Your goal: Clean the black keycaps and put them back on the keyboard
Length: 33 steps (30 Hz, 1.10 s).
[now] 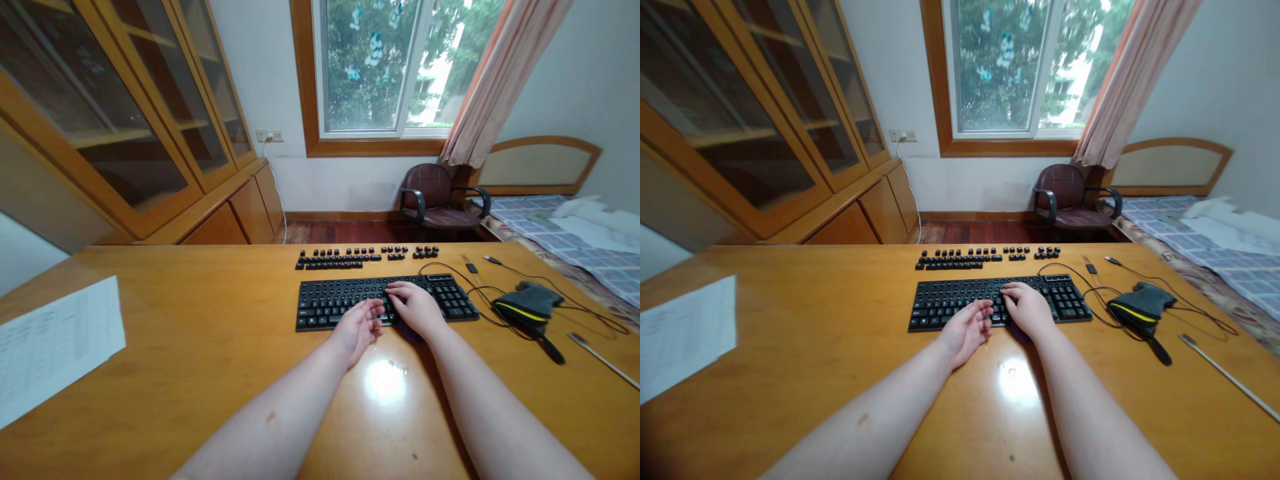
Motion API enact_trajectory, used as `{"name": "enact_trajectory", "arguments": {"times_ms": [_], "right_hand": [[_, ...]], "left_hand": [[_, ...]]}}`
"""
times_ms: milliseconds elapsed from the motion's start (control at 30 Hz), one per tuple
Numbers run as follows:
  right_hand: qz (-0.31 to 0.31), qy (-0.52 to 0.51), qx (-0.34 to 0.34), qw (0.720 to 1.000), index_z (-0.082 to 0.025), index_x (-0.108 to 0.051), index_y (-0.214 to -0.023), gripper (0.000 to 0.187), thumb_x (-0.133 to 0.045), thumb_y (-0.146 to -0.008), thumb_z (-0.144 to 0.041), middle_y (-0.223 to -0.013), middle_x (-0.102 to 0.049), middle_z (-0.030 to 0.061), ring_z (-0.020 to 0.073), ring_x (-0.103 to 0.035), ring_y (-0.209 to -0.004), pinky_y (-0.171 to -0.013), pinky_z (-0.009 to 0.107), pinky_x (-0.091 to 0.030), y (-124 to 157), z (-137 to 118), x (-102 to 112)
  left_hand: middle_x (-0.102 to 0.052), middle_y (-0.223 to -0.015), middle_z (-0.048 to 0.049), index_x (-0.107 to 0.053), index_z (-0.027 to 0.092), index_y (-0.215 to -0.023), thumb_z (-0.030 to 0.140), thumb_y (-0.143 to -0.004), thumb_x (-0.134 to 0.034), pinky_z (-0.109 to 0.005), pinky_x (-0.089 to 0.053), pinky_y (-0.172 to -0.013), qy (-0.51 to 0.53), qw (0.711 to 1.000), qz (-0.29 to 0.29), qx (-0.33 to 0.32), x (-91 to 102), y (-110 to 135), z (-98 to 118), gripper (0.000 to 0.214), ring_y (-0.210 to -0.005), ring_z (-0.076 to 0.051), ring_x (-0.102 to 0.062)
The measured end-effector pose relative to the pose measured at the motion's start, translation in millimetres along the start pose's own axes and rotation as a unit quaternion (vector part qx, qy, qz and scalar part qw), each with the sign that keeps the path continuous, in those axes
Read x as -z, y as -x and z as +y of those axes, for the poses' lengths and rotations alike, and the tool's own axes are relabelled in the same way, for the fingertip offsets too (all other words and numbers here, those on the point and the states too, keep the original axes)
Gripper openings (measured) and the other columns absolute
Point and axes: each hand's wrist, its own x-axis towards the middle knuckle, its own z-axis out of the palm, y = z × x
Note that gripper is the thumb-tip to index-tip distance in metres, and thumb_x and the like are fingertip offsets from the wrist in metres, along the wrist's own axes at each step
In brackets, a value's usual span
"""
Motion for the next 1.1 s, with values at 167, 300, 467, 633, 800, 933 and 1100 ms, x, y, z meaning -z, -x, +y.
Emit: {"name": "enact_trajectory", "arguments": {"times_ms": [167,300,467,633,800,933,1100], "right_hand": [[0.014,0.008,-0.011,1.0,-0.023,-0.072,-0.081,0.021,-0.052,-0.077,-0.027,-0.101,-0.065,0.003,0.0171,-0.063,-0.085,-0.079,0.03,-0.05,2,-4,0],[0.02,0.029,-0.026,0.999,-0.025,-0.073,-0.08,0.021,-0.052,-0.077,-0.028,-0.103,-0.065,0.0014,0.017,-0.064,-0.083,-0.073,0.03,-0.051,4,-10,0],[0.02,0.035,-0.032,0.999,-0.027,-0.073,-0.079,0.021,-0.051,-0.077,-0.028,-0.1,-0.068,-0.0005,0.0179,-0.064,-0.086,-0.073,0.03,-0.051,4,-13,-1],[0.022,0.033,-0.032,0.999,-0.025,-0.072,-0.083,0.022,-0.052,-0.075,-0.026,-0.097,-0.07,0.0,0.0191,-0.064,-0.092,-0.08,0.032,-0.05,4,-11,-4],[0.033,0.044,-0.031,0.998,-0.025,-0.072,-0.085,0.023,-0.052,-0.075,-0.025,-0.096,-0.071,0.0004,0.0197,-0.064,-0.091,-0.081,0.033,-0.05,6,-12,-6],[0.038,0.058,-0.022,0.997,-0.025,-0.073,-0.082,0.021,-0.052,-0.075,-0.025,-0.095,-0.071,0.0007,0.0198,-0.064,-0.091,-0.081,0.034,-0.051,6,-12,-8],[0.046,0.047,-0.018,0.998,-0.025,-0.072,-0.083,0.022,-0.052,-0.076,-0.026,-0.096,-0.071,0.0005,0.0199,-0.064,-0.092,-0.082,0.034,-0.05,7,-8,-12]], "left_hand": [[-0.059,-0.082,-0.0039,-0.063,0.014,-0.09,0.032,-0.076,-0.061,-0.022,-0.038,-0.055,0.004,1.0,0.001,0.002,-0.8,1,0,0.023,-0.057,-0.007,-0.05],[-0.059,-0.083,-0.0039,-0.063,0.014,-0.09,0.032,-0.076,-0.061,-0.021,-0.039,-0.056,0.006,1.0,-0.006,0.002,1.0,0,0,0.023,-0.057,-0.007,-0.05],[-0.06,-0.083,-0.0046,-0.063,0.015,-0.092,0.031,-0.076,-0.059,-0.022,-0.039,-0.055,0.007,1.0,-0.015,0.003,5.3,-2,-1,0.022,-0.058,-0.008,-0.051],[-0.06,-0.084,-0.0042,-0.063,0.015,-0.092,0.03,-0.076,-0.06,-0.021,-0.039,-0.056,0.009,1.0,-0.018,0.002,6.0,-2,-1,0.023,-0.058,-0.008,-0.051],[-0.06,-0.084,-0.0047,-0.063,0.015,-0.092,0.029,-0.076,-0.059,-0.021,-0.04,-0.056,0.009,1.0,-0.022,0.003,5.9,-2,0,0.022,-0.059,-0.008,-0.052],[-0.06,-0.084,-0.0046,-0.063,0.015,-0.091,0.029,-0.077,-0.058,-0.022,-0.041,-0.056,0.012,1.0,-0.018,0.008,5.4,-2,0,0.021,-0.058,-0.008,-0.052],[-0.06,-0.084,-0.0044,-0.062,0.015,-0.091,0.028,-0.076,-0.059,-0.022,-0.04,-0.057,0.012,1.0,-0.015,0.009,4.3,-1,1,0.021,-0.058,-0.008,-0.052]]}}
